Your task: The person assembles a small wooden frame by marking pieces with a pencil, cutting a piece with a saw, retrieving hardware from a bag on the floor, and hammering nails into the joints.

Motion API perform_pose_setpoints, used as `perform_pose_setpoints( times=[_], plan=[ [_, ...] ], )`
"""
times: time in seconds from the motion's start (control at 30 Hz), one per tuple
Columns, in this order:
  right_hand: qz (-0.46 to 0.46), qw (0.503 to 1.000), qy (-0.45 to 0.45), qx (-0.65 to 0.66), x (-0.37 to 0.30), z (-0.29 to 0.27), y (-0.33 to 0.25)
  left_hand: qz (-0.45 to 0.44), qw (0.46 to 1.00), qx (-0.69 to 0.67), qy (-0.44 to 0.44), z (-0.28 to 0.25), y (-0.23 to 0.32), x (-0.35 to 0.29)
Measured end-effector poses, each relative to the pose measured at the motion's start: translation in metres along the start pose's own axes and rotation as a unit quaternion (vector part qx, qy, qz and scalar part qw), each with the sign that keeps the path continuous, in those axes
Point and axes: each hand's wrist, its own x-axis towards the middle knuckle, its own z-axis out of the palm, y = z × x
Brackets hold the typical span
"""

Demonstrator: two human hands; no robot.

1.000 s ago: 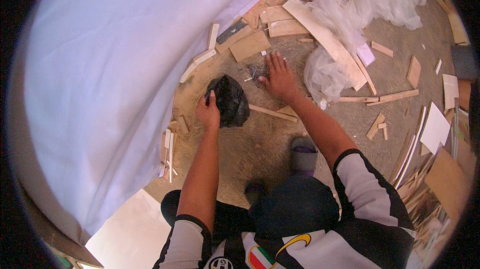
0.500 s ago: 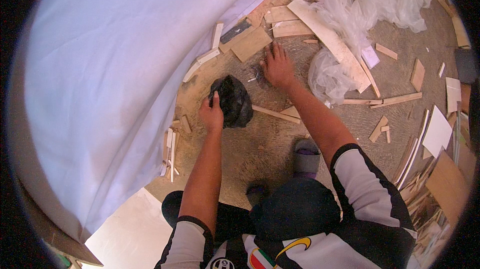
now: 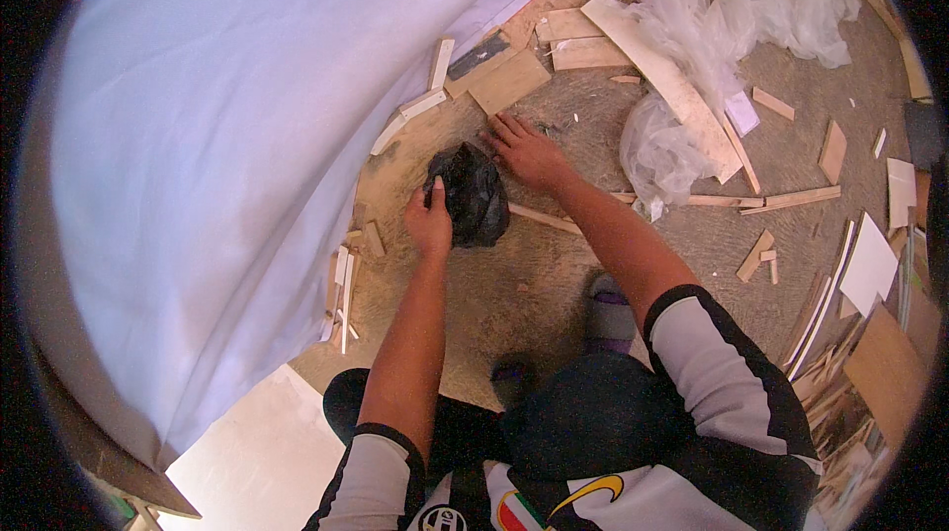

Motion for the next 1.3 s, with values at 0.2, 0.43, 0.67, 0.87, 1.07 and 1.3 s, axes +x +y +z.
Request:
perform_pose_setpoints(
  times=[0.2, 0.43, 0.67, 0.87, 1.07, 1.3],
  plan=[
    [-0.020, 0.999, -0.036, 0.025, -0.037, 0.033, 0.036, -0.023, 1.000, -0.002, -0.001, 0.004, 0.008, 0.001],
    [0.165, 0.981, 0.095, 0.044, -0.053, -0.029, 0.007, -0.018, 0.999, 0.028, 0.009, -0.005, 0.013, -0.008],
    [0.134, 0.988, 0.066, 0.043, -0.033, -0.014, -0.018, -0.065, 0.997, 0.013, -0.044, -0.012, 0.028, -0.003],
    [0.165, 0.976, 0.119, -0.082, -0.022, -0.002, -0.004, -0.030, 0.999, 0.028, -0.030, -0.007, 0.013, 0.000],
    [0.119, 0.986, -0.027, -0.112, -0.018, 0.004, 0.022, -0.044, 0.998, -0.006, -0.043, -0.001, 0.015, 0.005],
    [0.128, 0.990, -0.018, -0.063, -0.010, -0.007, 0.011, 0.002, 1.000, -0.007, -0.006, -0.006, -0.004, 0.028]
  ],
)
